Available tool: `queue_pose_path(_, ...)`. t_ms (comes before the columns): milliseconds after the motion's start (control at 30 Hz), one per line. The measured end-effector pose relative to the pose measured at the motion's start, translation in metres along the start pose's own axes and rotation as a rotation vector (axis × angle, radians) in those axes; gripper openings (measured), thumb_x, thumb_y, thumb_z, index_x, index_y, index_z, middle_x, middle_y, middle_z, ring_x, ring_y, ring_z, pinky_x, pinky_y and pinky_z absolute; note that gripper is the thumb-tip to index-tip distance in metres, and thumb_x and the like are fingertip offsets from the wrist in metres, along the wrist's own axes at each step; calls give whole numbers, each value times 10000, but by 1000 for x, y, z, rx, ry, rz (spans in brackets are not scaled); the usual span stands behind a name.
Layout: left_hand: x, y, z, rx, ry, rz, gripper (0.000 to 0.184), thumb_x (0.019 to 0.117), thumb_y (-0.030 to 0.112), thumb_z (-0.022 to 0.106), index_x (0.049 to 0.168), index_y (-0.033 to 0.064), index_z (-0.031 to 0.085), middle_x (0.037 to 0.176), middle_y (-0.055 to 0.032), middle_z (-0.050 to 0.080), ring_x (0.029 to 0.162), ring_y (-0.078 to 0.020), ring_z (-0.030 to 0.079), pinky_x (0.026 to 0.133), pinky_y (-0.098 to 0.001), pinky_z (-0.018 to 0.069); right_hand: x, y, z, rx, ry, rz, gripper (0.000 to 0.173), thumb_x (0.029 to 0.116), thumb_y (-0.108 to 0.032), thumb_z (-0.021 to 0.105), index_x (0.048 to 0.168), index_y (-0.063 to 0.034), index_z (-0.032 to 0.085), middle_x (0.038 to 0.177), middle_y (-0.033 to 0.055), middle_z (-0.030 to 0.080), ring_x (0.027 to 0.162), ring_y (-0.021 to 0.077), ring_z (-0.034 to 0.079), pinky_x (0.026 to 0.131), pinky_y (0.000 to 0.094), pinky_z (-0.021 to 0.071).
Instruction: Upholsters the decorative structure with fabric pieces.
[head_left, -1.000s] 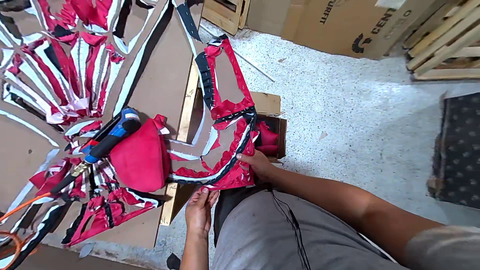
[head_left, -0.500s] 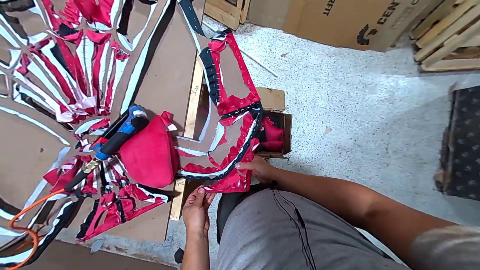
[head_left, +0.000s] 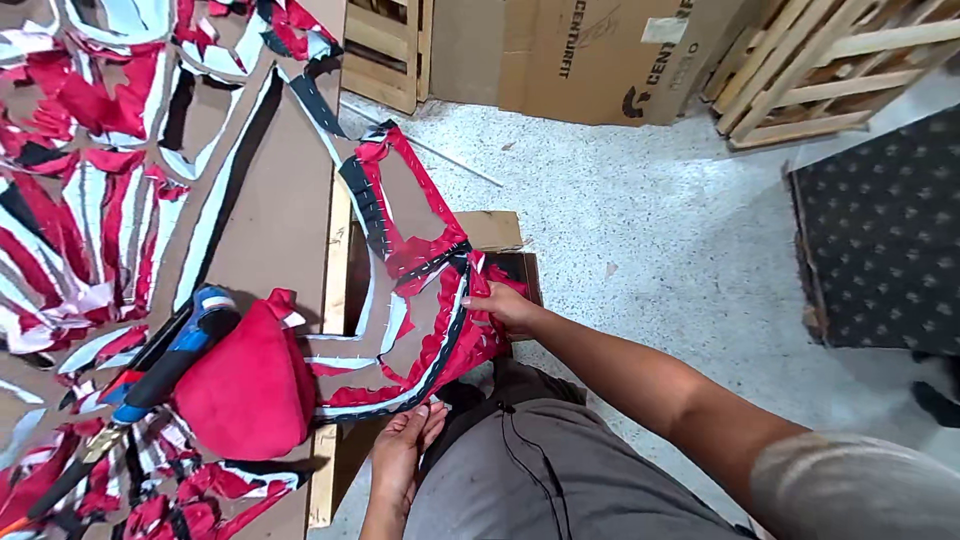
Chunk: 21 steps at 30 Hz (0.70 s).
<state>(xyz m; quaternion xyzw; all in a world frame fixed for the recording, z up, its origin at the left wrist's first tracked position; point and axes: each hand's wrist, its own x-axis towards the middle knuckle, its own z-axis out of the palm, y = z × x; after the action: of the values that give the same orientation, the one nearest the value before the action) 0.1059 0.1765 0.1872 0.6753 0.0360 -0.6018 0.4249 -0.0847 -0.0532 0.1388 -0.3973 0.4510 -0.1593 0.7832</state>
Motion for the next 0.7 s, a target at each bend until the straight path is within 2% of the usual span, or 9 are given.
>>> queue_pose_path(100, -5, 3, -3, 63, -62, -33, 261, 1066, 49, 513, 1265, -110, 563, 1078, -229, 743, 940, -289, 764, 849, -382, 638, -3, 2, 4, 39, 10, -6, 436, 990, -236, 688, 1328, 8, 561, 1132, 147, 705, 1014, 201, 703, 931, 401, 585)
queue_pose_path(233, -12, 6, -8, 213, -171, -4, 361, 1056, 84, 537, 1374, -87, 524, 1154, -214, 725, 1009, -287, 747, 902, -392, 627, -25, -1, 11, -128, 267, -25, 471, 1108, -419, 406, 1293, -34, 606, 1033, 125, 752, 947, 227, 734, 895, 462, 596)
queue_pose_path(300, -20, 13, -7, 253, -233, 29, 403, 1046, 128, 562, 1397, -67, 521, 1213, -204, 711, 1068, -296, 731, 945, -406, 615, -48, 2, 18, -175, 437, -94, 471, 1112, -400, 354, 1268, -40, 616, 986, 110, 752, 922, 230, 734, 878, 489, 600)
queue_pose_path(367, -33, 19, -1, 265, -313, 65, 466, 1022, 186, 599, 1419, -45, 519, 1275, -187, 692, 1138, -305, 703, 999, -435, 588, -81, -3, 35, -149, 470, -141, 450, 1110, -365, 356, 1312, -37, 587, 1026, 104, 749, 956, 220, 733, 886, 475, 613)
queue_pose_path(433, -49, 24, 5, 252, -356, 121, 492, 983, 230, 654, 1371, -53, 545, 1260, -176, 691, 1153, -296, 688, 1012, -455, 575, -112, -14, 61, -117, 395, -133, 429, 1117, -347, 363, 1342, -45, 568, 1092, 100, 720, 988, 200, 703, 881, 454, 599)
queue_pose_path(533, -66, 30, -5, 170, -289, 206, 406, 967, 174, 675, 1271, -71, 564, 1156, -170, 705, 1077, -261, 706, 983, -446, 590, -127, -24, 95, -98, 205, -290, 406, 1109, -333, 324, 1266, -94, 612, 1095, 44, 735, 992, 163, 709, 873, 414, 616)
queue_pose_path(600, -75, 24, -18, -42, -170, 332, 369, 927, 59, 684, 1240, -81, 548, 1128, -194, 699, 1036, -278, 710, 966, -456, 595, -123, -25, 116, -14, 113, -358, 387, 1100, -313, 331, 1336, -101, 553, 1167, 57, 719, 1064, 180, 701, 911, 406, 607)
queue_pose_path(667, -84, 17, -41, -319, -53, 463, 336, 916, 13, 660, 1214, -52, 518, 1089, -201, 698, 995, -291, 713, 932, -478, 592, -120, -25, 147, 54, 37, -291, 365, 1103, -318, 374, 1382, -127, 511, 1213, 49, 727, 1059, 154, 720, 841, 322, 621)
queue_pose_path(700, -89, 15, -57, -435, -30, 508, 358, 928, 16, 656, 1244, -30, 493, 1103, -194, 692, 1007, -289, 708, 937, -482, 585, -120, -22, 166, 97, -40, -229, 334, 1097, -292, 422, 1362, -116, 522, 1205, 63, 732, 1049, 165, 727, 862, 331, 621)
